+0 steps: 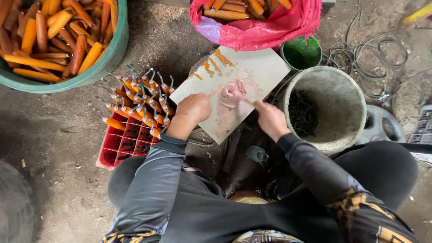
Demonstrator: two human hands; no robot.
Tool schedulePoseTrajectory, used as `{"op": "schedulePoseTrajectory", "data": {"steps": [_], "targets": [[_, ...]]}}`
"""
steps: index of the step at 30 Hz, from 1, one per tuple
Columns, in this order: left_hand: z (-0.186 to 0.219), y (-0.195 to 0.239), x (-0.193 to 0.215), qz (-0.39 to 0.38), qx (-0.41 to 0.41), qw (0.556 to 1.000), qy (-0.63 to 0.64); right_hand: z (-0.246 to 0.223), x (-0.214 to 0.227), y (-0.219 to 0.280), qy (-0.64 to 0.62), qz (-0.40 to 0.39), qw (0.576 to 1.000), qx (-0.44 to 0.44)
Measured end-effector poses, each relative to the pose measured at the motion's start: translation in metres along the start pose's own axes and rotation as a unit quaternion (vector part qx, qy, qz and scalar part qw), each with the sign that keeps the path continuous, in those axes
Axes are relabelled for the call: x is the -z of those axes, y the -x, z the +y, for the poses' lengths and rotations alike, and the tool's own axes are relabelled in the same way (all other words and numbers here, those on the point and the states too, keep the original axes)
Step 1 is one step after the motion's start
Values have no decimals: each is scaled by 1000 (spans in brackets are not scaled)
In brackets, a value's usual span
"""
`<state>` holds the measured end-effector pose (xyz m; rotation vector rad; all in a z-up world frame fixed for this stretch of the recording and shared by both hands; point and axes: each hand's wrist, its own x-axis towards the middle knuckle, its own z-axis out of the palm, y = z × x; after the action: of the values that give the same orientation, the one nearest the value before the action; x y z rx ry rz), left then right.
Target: The person mixes a pink paste on a board, then picks up an orange handle and a metal hook. They apply the paste to the hook and attach it to the handle, repeating the process with additional hooks.
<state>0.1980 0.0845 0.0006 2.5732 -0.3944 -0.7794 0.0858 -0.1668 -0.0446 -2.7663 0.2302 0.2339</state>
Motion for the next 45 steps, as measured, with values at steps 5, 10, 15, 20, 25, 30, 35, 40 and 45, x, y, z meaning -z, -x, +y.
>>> {"op": "schedulePoseTrajectory", "data": {"steps": [5, 10, 15, 20, 25, 30, 35, 40, 45], "targets": [[10, -6, -34, 111, -65, 991, 42, 25, -29, -27, -112, 37, 992, -35], [21, 8, -97, 72, -68, 994, 37, 25, -47, -31, -547, -145, 775, -281], [-4, -3, -118, 65, -91, 993, 24, 32, -38, -17, -604, -192, 700, -329], [-6, -9, -115, 57, -63, 996, -36, 46, -39, -14, -480, -152, 815, -286], [11, -2, -116, 64, -103, 992, -40, 65, -51, -22, -167, 85, 982, -5], [0, -2, -106, 40, -92, 994, -39, 39, -50, -14, -393, -122, 871, -269], [0, -5, -93, 48, -66, 995, -63, 28, -18, 4, -188, -25, 976, -111], [12, 5, -75, 60, -59, 996, -40, 29, -19, -18, -24, 78, 995, -61], [18, 10, -56, 105, -56, 993, -23, 6, -42, -2, 15, 80, 995, 63]]}}
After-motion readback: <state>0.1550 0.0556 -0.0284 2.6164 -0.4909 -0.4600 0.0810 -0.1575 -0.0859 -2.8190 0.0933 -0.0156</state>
